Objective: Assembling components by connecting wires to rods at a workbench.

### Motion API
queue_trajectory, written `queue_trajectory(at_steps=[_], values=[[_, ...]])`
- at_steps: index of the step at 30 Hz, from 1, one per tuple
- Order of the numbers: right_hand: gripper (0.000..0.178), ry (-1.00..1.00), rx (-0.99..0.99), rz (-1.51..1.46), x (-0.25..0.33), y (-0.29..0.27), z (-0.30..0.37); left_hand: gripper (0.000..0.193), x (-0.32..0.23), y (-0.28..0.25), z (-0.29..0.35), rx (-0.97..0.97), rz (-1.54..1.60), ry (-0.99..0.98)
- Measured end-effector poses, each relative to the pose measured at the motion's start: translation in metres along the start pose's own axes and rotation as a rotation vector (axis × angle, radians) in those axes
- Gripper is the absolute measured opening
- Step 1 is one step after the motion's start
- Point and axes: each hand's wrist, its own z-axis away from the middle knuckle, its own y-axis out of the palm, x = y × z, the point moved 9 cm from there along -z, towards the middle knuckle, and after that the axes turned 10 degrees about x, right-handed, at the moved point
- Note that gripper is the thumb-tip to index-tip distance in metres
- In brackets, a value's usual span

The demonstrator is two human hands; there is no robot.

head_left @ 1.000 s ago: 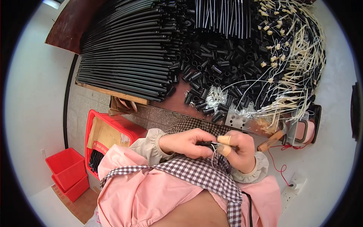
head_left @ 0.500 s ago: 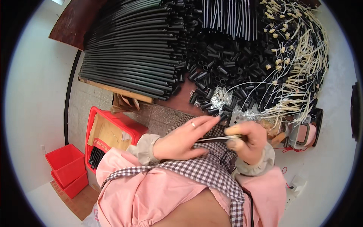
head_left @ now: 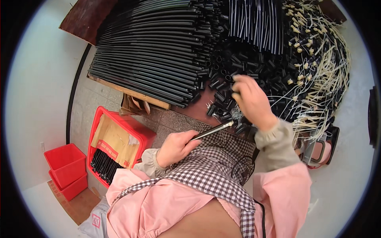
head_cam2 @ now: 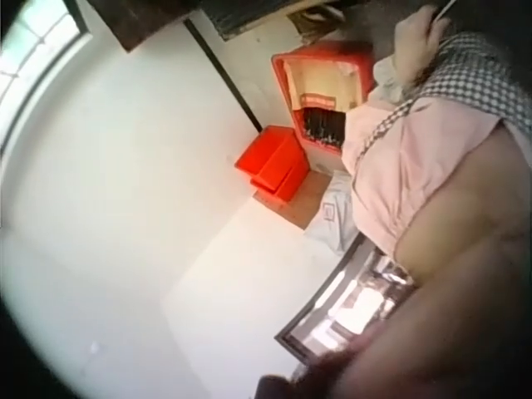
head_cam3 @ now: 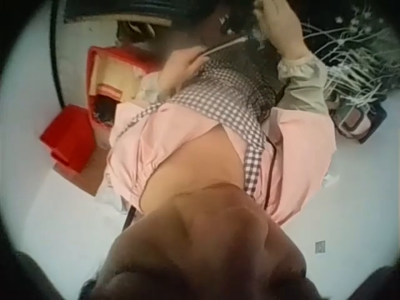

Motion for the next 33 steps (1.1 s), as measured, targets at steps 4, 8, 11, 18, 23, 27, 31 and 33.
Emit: queue_trajectory(at_steps=[4,8,11,18,23,27,31,33], values=[[0.020,0.321,0.028,-0.396,-0.002,-0.010,0.074,0.017,-0.008,0.014,-0.014,0.057,0.086,0.102],[0.017,0.523,-0.132,-0.339,-0.003,-0.004,0.112,0.018,-0.008,0.049,-0.063,0.229,0.226,0.083],[0.017,0.499,-0.257,-0.221,0.017,-0.024,0.137,0.018,-0.001,0.077,-0.072,0.254,0.282,0.064],[0.026,0.889,0.332,-0.373,0.028,0.082,0.214,0.018,0.006,0.082,-0.075,0.205,0.384,0.018],[0.042,0.912,0.411,0.020,-0.007,0.120,0.203,0.017,0.008,0.079,-0.078,0.239,0.383,0.103],[0.037,0.493,0.393,-0.139,0.016,0.154,0.171,0.018,0.010,0.080,-0.069,0.265,0.397,0.053],[0.033,0.332,0.496,-0.070,0.026,0.173,0.180,0.019,0.014,0.075,-0.066,0.232,0.327,0.097],[0.031,0.292,0.631,-0.076,0.036,0.178,0.194,0.020,0.012,0.071,-0.059,0.189,0.207,0.162]])
